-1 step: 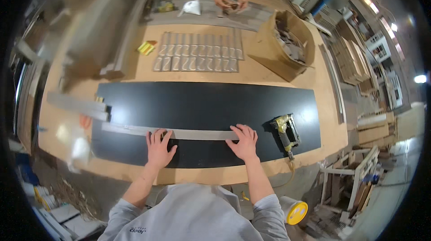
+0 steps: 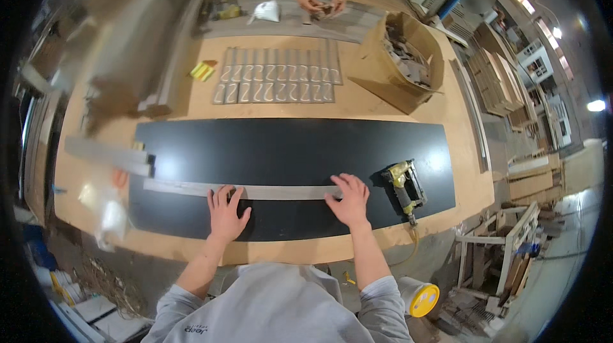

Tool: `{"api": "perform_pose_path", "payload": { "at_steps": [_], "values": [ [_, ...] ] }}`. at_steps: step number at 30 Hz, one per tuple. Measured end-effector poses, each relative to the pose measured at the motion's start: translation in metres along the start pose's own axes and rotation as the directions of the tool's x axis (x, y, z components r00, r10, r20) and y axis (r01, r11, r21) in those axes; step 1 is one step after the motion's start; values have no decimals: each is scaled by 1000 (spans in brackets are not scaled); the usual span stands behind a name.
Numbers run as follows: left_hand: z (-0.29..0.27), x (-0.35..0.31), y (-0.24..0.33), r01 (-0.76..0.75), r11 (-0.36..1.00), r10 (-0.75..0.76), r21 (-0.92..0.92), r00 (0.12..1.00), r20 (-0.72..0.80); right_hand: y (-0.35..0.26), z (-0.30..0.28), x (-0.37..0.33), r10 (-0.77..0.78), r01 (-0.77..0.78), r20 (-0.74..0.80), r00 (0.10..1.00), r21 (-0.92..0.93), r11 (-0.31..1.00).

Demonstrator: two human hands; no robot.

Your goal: Assembling wooden blocks onto long strips using a pneumatic nail gun and glue.

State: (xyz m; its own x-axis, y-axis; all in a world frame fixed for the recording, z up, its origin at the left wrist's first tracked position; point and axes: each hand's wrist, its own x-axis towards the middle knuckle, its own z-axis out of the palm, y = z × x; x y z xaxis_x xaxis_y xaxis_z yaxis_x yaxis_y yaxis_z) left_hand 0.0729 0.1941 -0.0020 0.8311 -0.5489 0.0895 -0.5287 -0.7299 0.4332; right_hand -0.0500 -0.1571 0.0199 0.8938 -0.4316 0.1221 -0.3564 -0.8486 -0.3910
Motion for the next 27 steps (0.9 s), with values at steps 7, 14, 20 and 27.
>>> {"api": "perform_pose_path", "payload": {
  "at_steps": [7, 14, 20, 27],
  "values": [
    [23, 5, 8, 11, 999, -7, 40, 996, -91, 137, -18, -14, 439, -534, -392, 809, -175, 827],
    [16, 7, 9, 37, 997, -30, 70, 995, -94, 194, -20, 2, 283, -370, -414, 865, -146, 917],
    [15, 9, 10, 36, 993, -24, 112, 994, -104, 109, 3, 160, 26, 21, -243, 970, 188, 982],
    [22, 13, 15, 41, 988, -32, 147, 998, -60, 54, 65, 273, 253, -255, 49, 966, 68, 964]
  ]
}}
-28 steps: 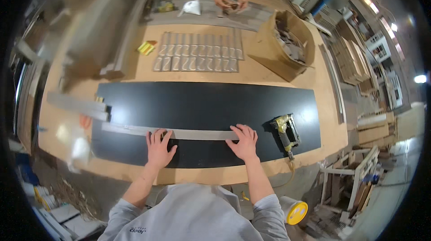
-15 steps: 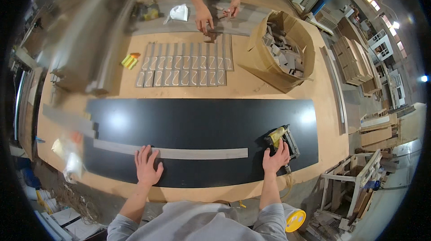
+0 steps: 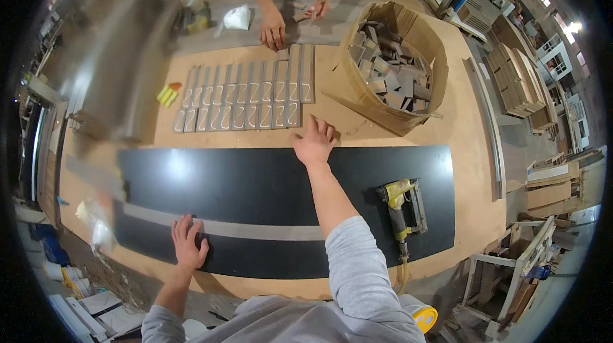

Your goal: Assembling wooden blocks onto long strips using a pneumatic nail gun and glue.

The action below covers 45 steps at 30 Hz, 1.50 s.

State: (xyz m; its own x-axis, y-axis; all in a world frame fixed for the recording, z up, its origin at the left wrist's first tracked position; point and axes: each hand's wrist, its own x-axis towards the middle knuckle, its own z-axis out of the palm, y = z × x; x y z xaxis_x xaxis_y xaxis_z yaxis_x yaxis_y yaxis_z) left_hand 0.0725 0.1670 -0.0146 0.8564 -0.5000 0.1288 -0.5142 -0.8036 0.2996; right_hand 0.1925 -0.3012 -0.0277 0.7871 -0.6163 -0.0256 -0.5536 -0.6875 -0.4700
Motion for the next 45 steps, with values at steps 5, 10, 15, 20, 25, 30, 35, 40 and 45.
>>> {"api": "perform_pose_path", "payload": {
  "at_steps": [5, 10, 15, 20, 25, 30, 35, 40, 45],
  "values": [
    [2, -4, -4, 10, 1000, -10, 11, 1000, 5, -13, -7, 10, -23, 29, 156, 987, -32, 999],
    [-3, -3, -5, 9, 1000, -9, -16, 1000, -18, -2, -9, -7, -141, 146, 204, 969, -9, 989],
    [-10, 1, -3, 27, 998, -26, -51, 999, 33, -21, -31, 25, -165, 223, 330, 930, -145, 964],
    [-6, -1, -3, 12, 998, -12, -58, 1000, -6, -24, -56, 43, -199, 306, 482, 853, -154, 939],
    [-1, -14, -8, 41, 997, -42, -66, 999, -18, 6, -61, -49, -397, 421, 441, 805, 47, 906],
    [-6, -3, -5, -8, 998, 5, -66, 999, -43, 34, -80, -124, -430, 500, 529, 732, 11, 866],
    [-5, -5, -5, -30, 999, 27, -35, 997, -78, 23, -72, -181, -108, 149, 293, 950, -123, 981],
    [-5, 6, 20, -1, 998, -7, -57, 990, -142, 35, -42, -208, -122, 121, 52, 991, 15, 993],
    [-12, 42, 97, 292, 404, -155, -867, 956, 250, 11, -83, -250, -433, 421, -6, 901, 250, 872]
  ]
}}
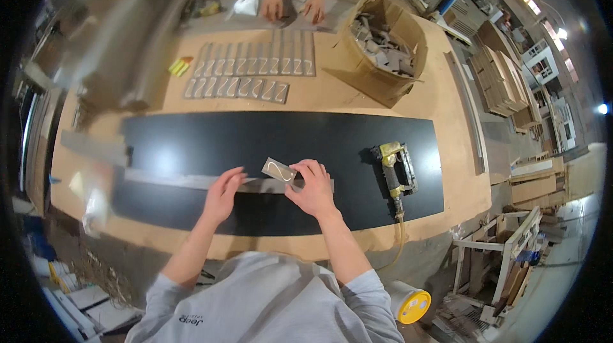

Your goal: Assembling wooden blocks onto long strips using a pneumatic nail gun and glue.

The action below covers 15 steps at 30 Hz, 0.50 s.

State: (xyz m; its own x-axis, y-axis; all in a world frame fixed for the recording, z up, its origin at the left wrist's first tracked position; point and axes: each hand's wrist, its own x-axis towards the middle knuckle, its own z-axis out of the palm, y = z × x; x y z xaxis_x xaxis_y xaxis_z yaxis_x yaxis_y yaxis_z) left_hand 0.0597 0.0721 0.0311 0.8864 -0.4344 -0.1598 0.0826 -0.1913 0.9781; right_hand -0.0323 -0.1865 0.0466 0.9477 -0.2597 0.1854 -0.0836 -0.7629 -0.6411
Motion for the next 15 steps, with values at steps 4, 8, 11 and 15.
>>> {"api": "perform_pose_path", "payload": {
  "at_steps": [4, 8, 11, 15],
  "values": [
    [21, 18, 30, 198, 980, -179, -16, 914, 364, -22, -22, -30, -99, 99, 11, 995, 7, 995],
    [20, 12, 27, 207, 976, -165, -66, 905, 392, -36, -32, -49, -146, 144, -33, 989, -62, 988],
    [18, 12, 28, 307, 950, -262, -53, 881, 394, -44, -31, -61, -143, 138, -52, 988, -87, 987],
    [32, 14, 37, 352, 935, -346, 50, 866, 361, -49, -27, -75, -83, 77, -58, 995, -101, 992]
  ]
}}
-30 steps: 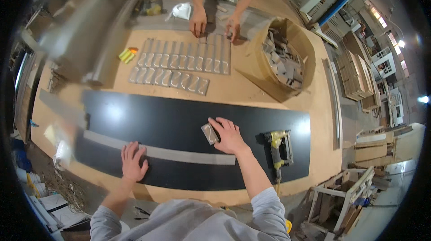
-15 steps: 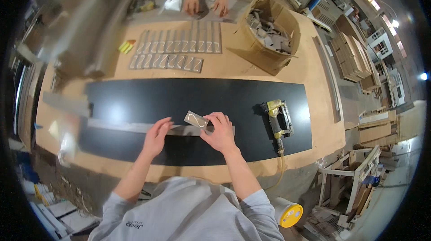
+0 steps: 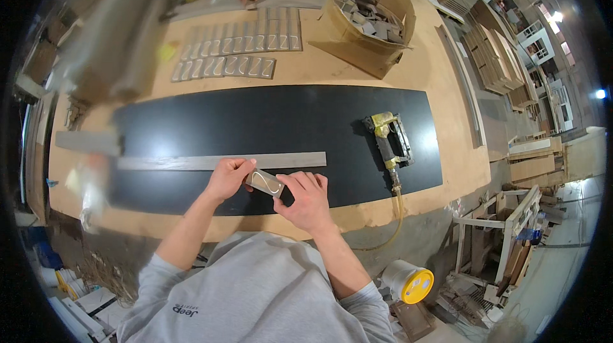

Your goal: Assembling wooden blocks onto long strips using a pneumatic nail gun and glue.

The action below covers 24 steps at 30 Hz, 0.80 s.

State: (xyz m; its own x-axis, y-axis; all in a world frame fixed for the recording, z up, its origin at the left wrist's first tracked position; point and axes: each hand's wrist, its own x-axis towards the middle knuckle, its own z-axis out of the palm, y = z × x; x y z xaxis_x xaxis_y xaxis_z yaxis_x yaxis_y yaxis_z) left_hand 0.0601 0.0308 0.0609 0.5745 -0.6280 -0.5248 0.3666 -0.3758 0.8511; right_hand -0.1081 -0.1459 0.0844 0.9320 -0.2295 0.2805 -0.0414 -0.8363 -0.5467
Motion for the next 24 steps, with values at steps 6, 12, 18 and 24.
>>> {"api": "perform_pose_path", "payload": {
  "at_steps": [6, 12, 18, 24],
  "values": [
    [19, 7, -4, -182, 982, 185, 46, 981, -66, 38, -13, -19, 215, -216, -92, 972, 9, 976],
    [52, 39, -14, -363, 484, 508, 796, 857, 82, 141, -41, -70, 553, -577, -186, 812, -110, 809],
    [89, 77, -16, -379, 233, 528, 895, 823, 211, 164, -30, -77, 509, -531, -155, 847, -177, 829],
    [65, 31, 35, -282, 489, 194, 825, 958, 212, 130, -15, -49, 370, -367, 18, 929, -94, 925]
  ]
}}
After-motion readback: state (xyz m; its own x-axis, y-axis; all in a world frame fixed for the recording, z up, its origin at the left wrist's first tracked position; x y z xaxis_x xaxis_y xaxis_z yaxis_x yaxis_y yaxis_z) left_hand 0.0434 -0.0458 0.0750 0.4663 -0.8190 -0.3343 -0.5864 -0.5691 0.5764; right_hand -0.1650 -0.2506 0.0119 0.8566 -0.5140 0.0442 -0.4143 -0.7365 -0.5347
